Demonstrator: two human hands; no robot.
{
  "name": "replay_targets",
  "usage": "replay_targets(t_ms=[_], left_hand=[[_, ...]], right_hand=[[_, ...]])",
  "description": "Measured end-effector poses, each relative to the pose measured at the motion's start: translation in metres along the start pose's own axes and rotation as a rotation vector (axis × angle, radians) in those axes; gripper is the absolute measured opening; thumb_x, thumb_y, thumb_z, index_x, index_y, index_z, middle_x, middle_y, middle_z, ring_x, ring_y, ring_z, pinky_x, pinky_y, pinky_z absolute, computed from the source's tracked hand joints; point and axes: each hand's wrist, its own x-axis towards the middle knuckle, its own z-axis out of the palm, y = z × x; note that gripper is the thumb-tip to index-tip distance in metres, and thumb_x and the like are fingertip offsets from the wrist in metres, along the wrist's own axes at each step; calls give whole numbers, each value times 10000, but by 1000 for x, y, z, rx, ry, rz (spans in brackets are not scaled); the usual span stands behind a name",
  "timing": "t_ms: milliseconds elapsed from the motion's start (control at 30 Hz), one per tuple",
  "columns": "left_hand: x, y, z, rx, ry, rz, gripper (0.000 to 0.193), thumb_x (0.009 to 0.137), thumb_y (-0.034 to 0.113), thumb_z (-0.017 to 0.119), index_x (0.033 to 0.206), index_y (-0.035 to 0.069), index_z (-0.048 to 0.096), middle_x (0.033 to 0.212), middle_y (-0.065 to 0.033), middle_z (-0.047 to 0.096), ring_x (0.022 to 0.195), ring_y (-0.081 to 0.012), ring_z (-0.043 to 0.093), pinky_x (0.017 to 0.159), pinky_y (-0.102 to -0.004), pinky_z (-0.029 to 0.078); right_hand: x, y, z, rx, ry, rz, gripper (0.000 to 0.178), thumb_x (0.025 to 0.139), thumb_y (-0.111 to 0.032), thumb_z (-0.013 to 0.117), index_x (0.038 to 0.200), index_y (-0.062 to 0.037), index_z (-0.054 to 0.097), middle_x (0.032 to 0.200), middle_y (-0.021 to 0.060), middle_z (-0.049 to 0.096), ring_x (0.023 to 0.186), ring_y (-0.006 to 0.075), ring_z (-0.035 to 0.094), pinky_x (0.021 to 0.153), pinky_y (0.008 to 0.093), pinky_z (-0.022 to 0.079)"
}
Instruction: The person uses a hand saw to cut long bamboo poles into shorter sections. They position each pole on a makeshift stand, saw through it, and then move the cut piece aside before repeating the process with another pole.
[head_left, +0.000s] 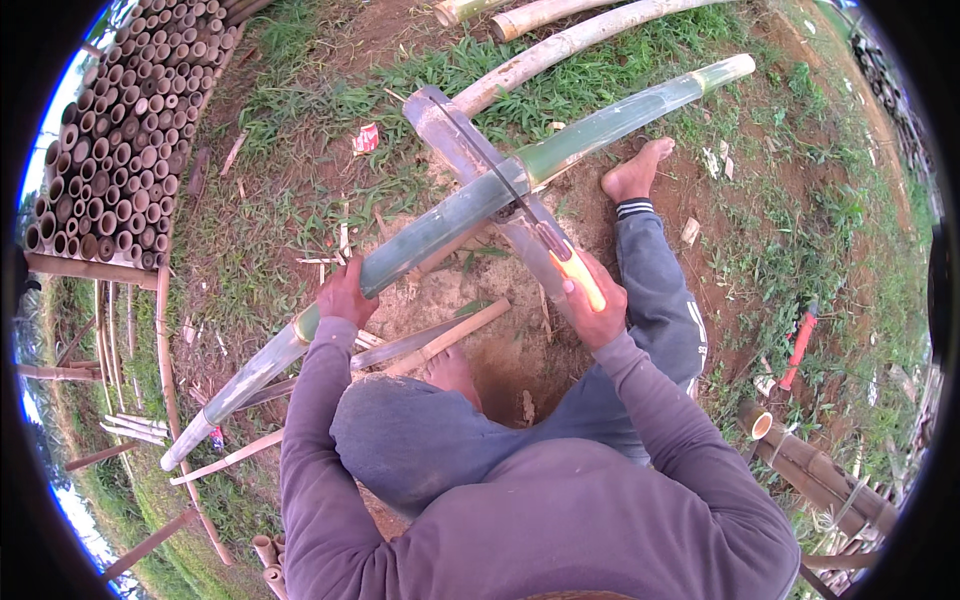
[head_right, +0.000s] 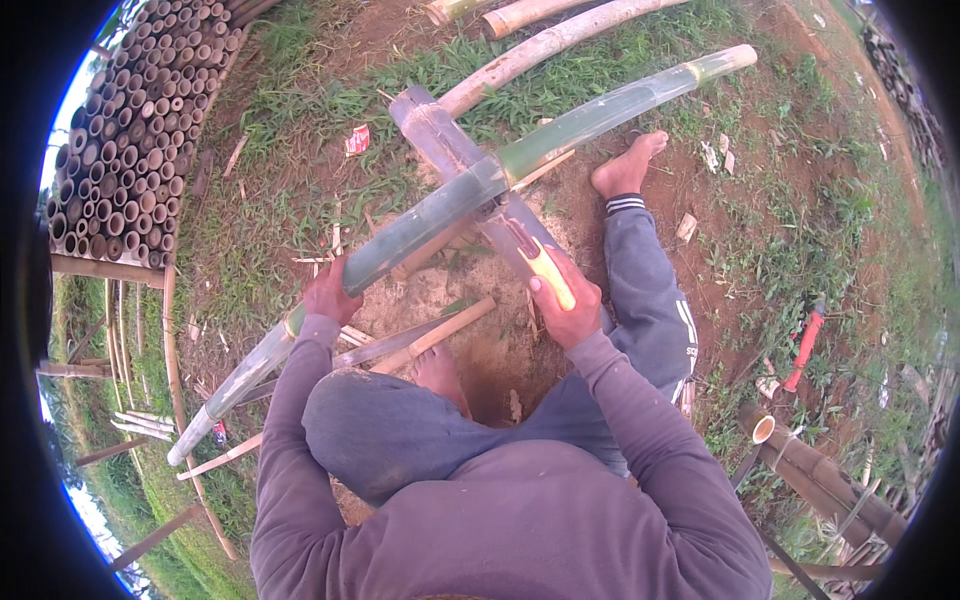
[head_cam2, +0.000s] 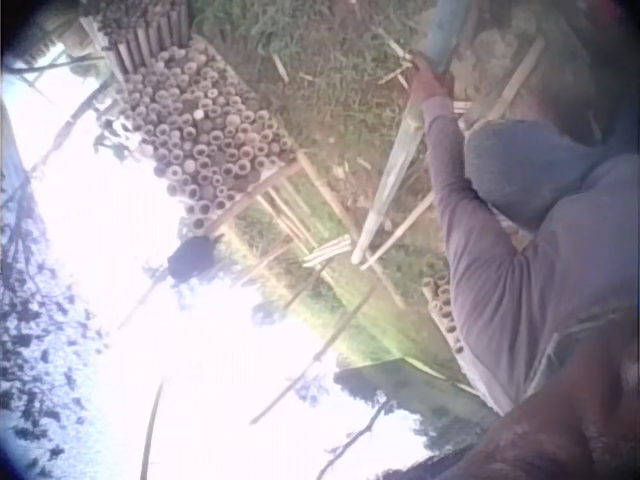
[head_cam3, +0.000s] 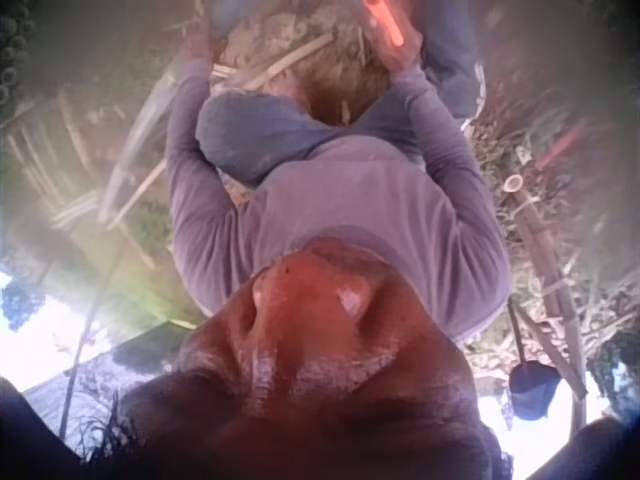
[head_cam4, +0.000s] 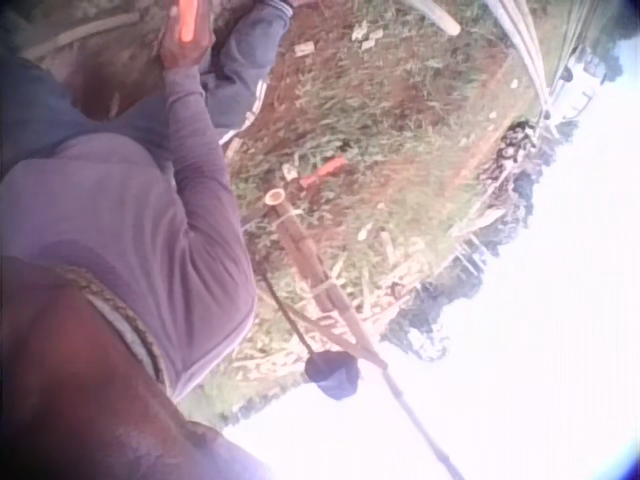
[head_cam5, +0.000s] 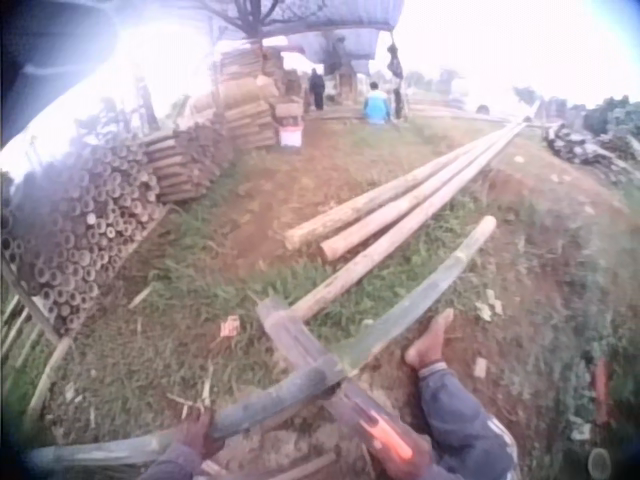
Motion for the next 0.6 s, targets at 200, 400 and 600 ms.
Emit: replay_targets(t_ms=[200,400,600], left_hand=[[10,24,0,-70,23,25,700,699,196,863,1332,173,565,1120,-158,710,1026,-410,721,869,-538,570],[-16,-1,-12,-43,-28,-35,750,705,192,862,1384,186,545,1146,-163,704,1043,-420,715,895,-522,577],[-52,-37,-19,-60,-84,-126,776,704,187,873,1401,210,533,1190,-150,695,1092,-418,702,950,-514,569]], right_hand=[[13,3,-13,43,-4,49,463,975,-105,738,1389,59,611,1326,219,709,1200,271,711,1006,373,554],[-1,-1,2,-22,-62,-23,478,977,-127,751,1399,50,611,1318,216,713,1190,262,716,988,371,562],[-25,-19,34,29,-107,1,481,979,-100,738,1417,44,603,1315,213,714,1174,264,722,973,367,571]])
